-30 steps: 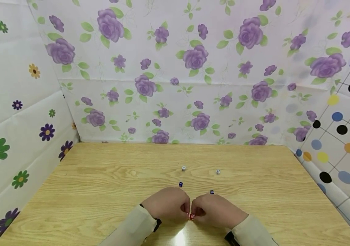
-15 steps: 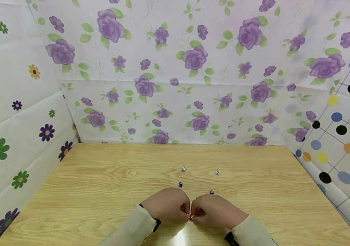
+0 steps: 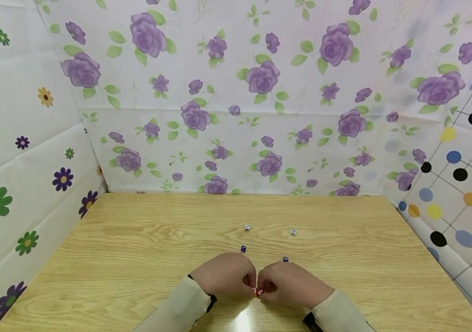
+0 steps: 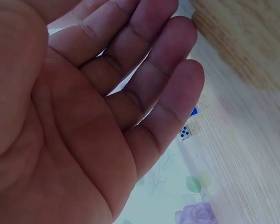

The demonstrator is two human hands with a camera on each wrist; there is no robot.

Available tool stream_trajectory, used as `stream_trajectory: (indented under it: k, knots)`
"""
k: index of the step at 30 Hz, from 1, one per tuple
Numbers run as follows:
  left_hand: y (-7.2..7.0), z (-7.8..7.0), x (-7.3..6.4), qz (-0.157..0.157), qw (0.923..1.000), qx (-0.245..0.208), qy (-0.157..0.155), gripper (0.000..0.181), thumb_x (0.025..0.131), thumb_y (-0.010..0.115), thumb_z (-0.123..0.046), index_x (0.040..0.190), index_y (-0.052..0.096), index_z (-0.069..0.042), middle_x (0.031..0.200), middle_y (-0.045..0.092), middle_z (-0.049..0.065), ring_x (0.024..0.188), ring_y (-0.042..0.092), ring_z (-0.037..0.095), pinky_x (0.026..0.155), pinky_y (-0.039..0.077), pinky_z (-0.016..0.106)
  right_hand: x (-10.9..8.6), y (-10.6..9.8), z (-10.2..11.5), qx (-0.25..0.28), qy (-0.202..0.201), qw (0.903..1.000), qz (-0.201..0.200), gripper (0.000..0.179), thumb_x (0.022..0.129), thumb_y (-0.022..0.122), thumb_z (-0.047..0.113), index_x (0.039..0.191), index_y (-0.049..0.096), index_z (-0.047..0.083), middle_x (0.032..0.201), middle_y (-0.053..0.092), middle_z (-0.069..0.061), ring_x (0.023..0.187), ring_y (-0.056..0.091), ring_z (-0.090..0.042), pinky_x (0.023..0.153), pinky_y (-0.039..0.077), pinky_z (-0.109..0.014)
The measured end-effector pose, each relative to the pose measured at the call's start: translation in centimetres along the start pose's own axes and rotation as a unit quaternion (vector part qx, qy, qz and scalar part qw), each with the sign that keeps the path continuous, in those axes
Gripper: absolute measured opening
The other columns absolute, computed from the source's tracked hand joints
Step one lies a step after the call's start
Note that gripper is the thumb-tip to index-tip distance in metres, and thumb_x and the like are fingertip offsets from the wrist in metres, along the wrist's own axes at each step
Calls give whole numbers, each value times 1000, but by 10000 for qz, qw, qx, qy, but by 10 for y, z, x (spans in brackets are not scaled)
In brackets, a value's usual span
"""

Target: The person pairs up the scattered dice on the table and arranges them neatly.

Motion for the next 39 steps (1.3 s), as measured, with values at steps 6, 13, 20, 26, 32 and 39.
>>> stream_trajectory:
  k: [6, 13, 20, 26, 32, 39]
  knots:
    - [1, 1, 1, 85, 9999, -59, 9, 15, 89, 79, -20, 77, 75, -28, 72, 62, -23, 65, 55, -5, 65, 48, 16, 0, 0, 0, 21, 51, 10000, -5, 7, 92, 80, 22, 89, 76, 25, 83, 63, 24, 73, 54, 7, 68, 49, -16]
    - [1, 1, 1, 121, 9999, -73, -72, 13, 88, 80, -20, 79, 76, -28, 75, 63, -23, 68, 57, -6, 66, 49, 17, 0, 2, 0, 63, 124, 9999, 25, 8, 92, 80, 22, 88, 75, 27, 84, 64, 24, 74, 55, 8, 68, 50, -17]
    - [1, 2, 0, 132, 9998, -114, -45, 13, 87, 81, -20, 79, 75, -28, 76, 64, -23, 69, 58, -6, 67, 50, 16, 0, 1, 1, -13, 67, 10000, 2, 8, 92, 81, 22, 88, 75, 27, 84, 64, 24, 73, 54, 8, 68, 49, -16]
    - [-8, 4, -4, -8, 9995, -300, -35, 14, 87, 78, -16, 80, 73, -27, 77, 63, -21, 69, 57, -4, 67, 50, 19, -2, -9, 0, -33, 53, 10000, -14, 9, 90, 80, 18, 89, 75, 25, 82, 62, 23, 71, 52, 5, 68, 48, -18]
    - [-25, 14, -2, -605, 9980, -16, -175, 3, 92, 73, -17, 93, 72, -19, 85, 64, -12, 74, 55, 2, 72, 50, 23, -10, -34, -11, 133, 593, 9979, -233, 11, 91, 78, 16, 100, 73, 16, 84, 60, 16, 74, 54, 0, 67, 50, -25]
    - [-31, 34, 6, -1306, 9900, 269, -454, 19, 92, 76, -15, 110, 71, -12, 101, 68, 1, 87, 62, 11, 76, 54, 30, -19, -58, -32, -204, 1131, 9900, -816, 14, 93, 76, 12, 105, 70, 12, 88, 62, 10, 78, 56, -5, 67, 50, -28]
Point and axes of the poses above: each hand's wrist, its own x-axis towards the middle knuckle, its own y-axis out of the palm, z = x × y, the point moved 3 cm from there along x, towards the middle knuckle
